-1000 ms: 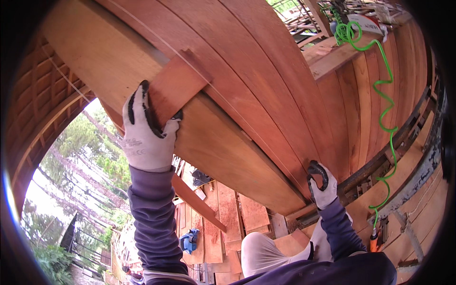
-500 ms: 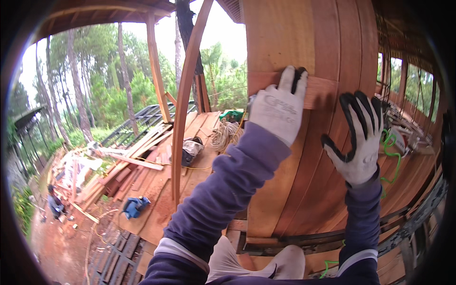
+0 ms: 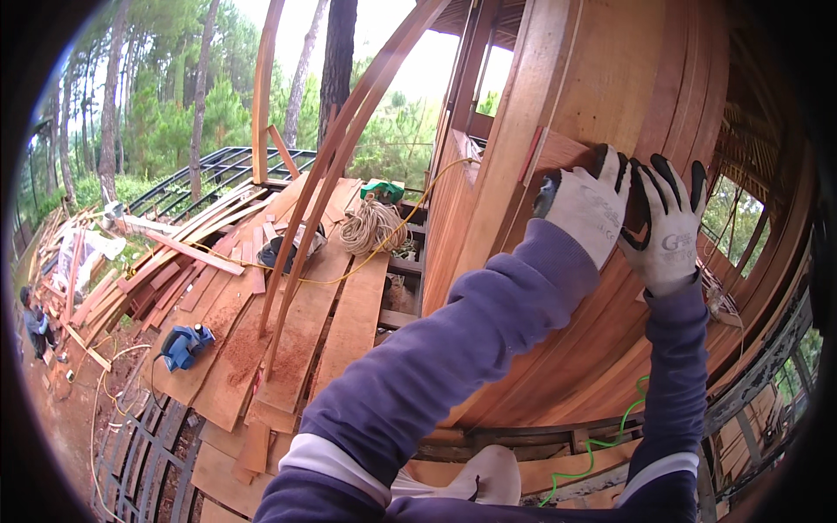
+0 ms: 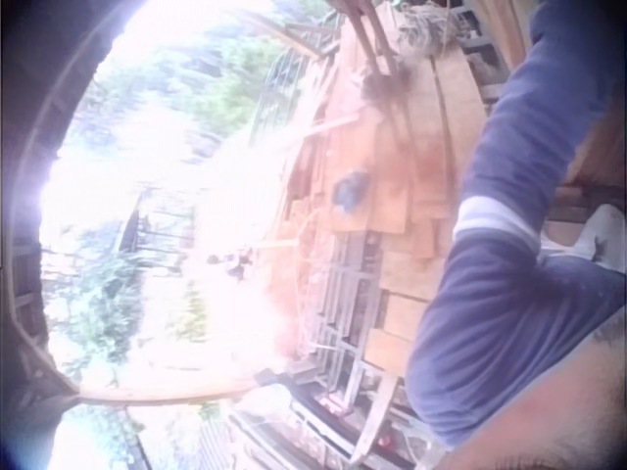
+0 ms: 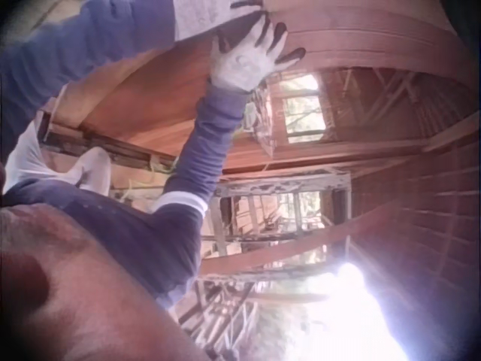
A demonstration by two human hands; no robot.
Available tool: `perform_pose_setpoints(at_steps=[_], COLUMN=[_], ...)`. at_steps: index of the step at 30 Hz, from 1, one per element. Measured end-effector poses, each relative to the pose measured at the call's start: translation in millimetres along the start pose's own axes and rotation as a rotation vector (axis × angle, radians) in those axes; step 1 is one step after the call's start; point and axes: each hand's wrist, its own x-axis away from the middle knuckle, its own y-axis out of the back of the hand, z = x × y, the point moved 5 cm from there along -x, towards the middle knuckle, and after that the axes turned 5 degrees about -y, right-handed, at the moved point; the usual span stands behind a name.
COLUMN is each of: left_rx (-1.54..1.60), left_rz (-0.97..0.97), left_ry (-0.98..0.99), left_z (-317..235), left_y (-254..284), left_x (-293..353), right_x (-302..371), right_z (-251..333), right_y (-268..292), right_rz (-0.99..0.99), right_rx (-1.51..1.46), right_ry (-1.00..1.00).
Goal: The person installs wooden planks onto a curved wooden wall using a pneumatic nail gun. They repeatedly position planks, align them, and fasten them in place while working on scaffolding.
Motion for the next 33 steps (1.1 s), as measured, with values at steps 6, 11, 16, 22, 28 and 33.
perform_pose_setpoints(at_steps=[6,11,16,22,28,33], left_rx=[-0.02,-0.018,0.015,-0.023,0.015,0.0], left_rz=[0.107,0.126,0.059,0.084,-0.027,-0.071], left_ry=[-0.038,-0.035,-0.042,-0.028,-0.023,-0.038], left_z=[3.0,3.2,4.2,3.9,3.5,5.7], left_y=[-1.0,1.8,-4.9,-2.5,6.9,11.2], left_x=[-3.0,-2.7,-2.8,-3.0,-0.3,2.5], right_x=[-0.9,0.2,-0.1,1.7,1.4,2.3], right_z=[0.5,0.0,-0.3,1.1,0.1,-0.6], right_y=[-4.7,-7.1,-5.9,-7.4,-5.1,-7.3], right_rz=[-0.045,-0.049,-0.059,-0.06,-0.049,-0.021], right_rx=[0.0,-0.011,-0.005,-0.004,-0.023,-0.032], right_ry=[0.035,0.033,0.041,0.026,0.002,-0.014])
